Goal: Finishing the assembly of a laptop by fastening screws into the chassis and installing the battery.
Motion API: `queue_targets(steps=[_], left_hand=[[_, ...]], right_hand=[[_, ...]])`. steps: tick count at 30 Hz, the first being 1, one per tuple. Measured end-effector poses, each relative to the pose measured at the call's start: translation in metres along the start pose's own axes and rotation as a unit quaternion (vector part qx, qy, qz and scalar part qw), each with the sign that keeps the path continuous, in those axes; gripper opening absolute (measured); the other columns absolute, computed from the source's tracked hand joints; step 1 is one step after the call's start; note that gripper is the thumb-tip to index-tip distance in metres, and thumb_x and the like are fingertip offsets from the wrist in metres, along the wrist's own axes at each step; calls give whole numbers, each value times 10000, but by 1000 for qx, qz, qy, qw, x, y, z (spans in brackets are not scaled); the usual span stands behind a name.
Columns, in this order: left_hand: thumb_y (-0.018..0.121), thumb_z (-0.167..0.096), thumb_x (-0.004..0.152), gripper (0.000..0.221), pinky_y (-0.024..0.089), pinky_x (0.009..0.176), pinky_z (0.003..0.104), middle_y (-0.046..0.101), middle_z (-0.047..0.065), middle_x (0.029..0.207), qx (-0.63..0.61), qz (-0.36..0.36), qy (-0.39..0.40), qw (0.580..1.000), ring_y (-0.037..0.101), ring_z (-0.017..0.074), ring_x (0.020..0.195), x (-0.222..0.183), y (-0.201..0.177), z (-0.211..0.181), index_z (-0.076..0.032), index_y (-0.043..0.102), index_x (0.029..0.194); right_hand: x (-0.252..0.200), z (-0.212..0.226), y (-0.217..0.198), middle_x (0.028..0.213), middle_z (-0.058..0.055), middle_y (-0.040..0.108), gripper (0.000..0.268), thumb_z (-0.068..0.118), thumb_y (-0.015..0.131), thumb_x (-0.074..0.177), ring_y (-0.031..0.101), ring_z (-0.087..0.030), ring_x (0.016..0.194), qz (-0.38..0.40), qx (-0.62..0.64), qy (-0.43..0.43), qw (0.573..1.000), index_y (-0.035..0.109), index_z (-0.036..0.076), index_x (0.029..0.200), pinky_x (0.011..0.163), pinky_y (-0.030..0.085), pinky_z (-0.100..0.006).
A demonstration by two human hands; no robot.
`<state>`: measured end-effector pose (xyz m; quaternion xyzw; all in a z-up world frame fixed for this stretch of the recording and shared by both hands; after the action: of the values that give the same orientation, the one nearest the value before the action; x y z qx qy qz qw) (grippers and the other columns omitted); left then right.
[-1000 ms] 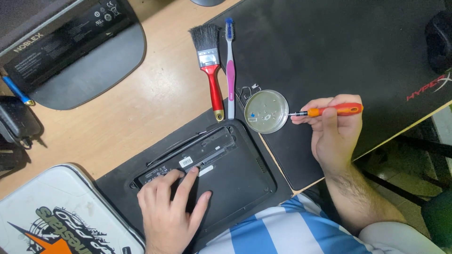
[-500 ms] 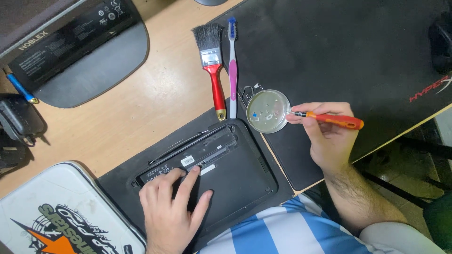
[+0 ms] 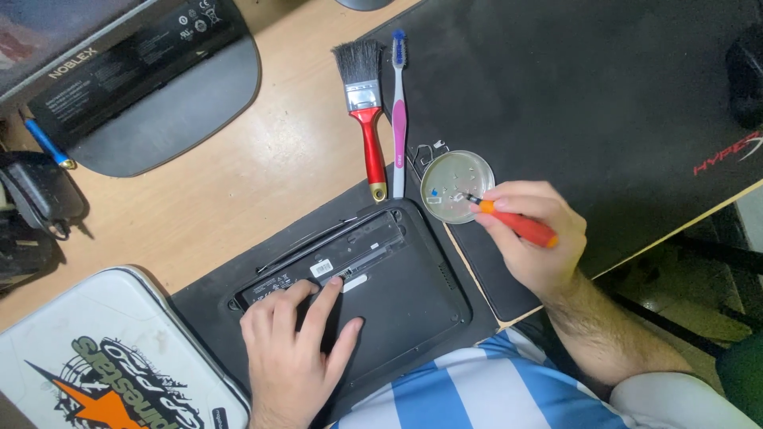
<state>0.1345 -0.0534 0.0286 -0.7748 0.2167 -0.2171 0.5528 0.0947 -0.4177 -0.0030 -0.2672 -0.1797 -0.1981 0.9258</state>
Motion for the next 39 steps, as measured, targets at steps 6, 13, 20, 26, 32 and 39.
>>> queue_targets(steps=[6, 13, 20, 26, 32, 39], left_hand=[[786, -588, 1129, 543, 523, 1067, 536, 706, 59, 1386, -3, -9, 6, 1000, 664, 318, 1192, 1, -2, -1, -240, 799, 1546], [830, -573, 1112, 556, 533, 1070, 541, 708, 63, 1405, -9, -10, 7, 1000, 655, 321, 1222, 2, -3, -1, -227, 802, 1547], [830, -553, 1113, 557, 542, 1079, 555, 705, 75, 1416, 8, -30, 15, 999, 654, 335, 1239, 0, -3, -4, -211, 796, 1550], [863, -492, 1107, 531, 529, 1146, 565, 720, 110, 1424, -4, -35, 15, 999, 658, 333, 1313, -9, 2, -2, -213, 801, 1554], [914, -342, 1086, 414, 574, 1169, 567, 763, 127, 1349, -134, -74, -8, 988, 725, 332, 1319, -15, -11, -13, -181, 845, 1461], [901, -219, 1120, 342, 695, 1010, 479, 824, 93, 1252, -278, -138, 21, 950, 816, 290, 1201, -10, 4, -37, -108, 851, 1440]], right_hand=[[2, 10, 9, 1331, -250, 880, 373, -189, 984, 994, 900, -367, 1202, 86, -37, -56, 994, 785, -14, 1257, 1091, 744, -409], [3, 2, 12, 1358, -145, 903, 431, -120, 1072, 998, 837, -328, 1203, 89, -95, -103, 986, 789, 72, 1261, 1084, 588, -448], [5, 11, 14, 1380, -160, 902, 324, -114, 1034, 1053, 782, -362, 1182, 77, -111, -119, 984, 823, 19, 1259, 1066, 549, -474], [7, 21, 11, 1291, -187, 926, 202, -81, 985, 1089, 819, -408, 1128, 26, -64, -112, 991, 836, 11, 1189, 1025, 580, -496], [-8, 44, 7, 1243, -306, 883, 172, -85, 867, 1162, 873, -403, 1100, -30, 143, 18, 989, 696, -67, 1172, 994, 666, -461], [-52, 77, 33, 1273, -271, 868, 225, 75, 854, 1118, 936, -327, 1081, 66, 328, 169, 927, 668, 56, 1243, 971, 767, -415]])
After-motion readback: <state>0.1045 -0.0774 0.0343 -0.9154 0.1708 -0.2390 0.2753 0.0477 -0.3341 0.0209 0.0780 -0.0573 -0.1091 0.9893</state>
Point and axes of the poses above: each hand's wrist, its own x-axis towards the middle knuckle, its own y-axis out of the palm, z = x × y, the point moved 3 cm from there along x, towards the middle knuckle
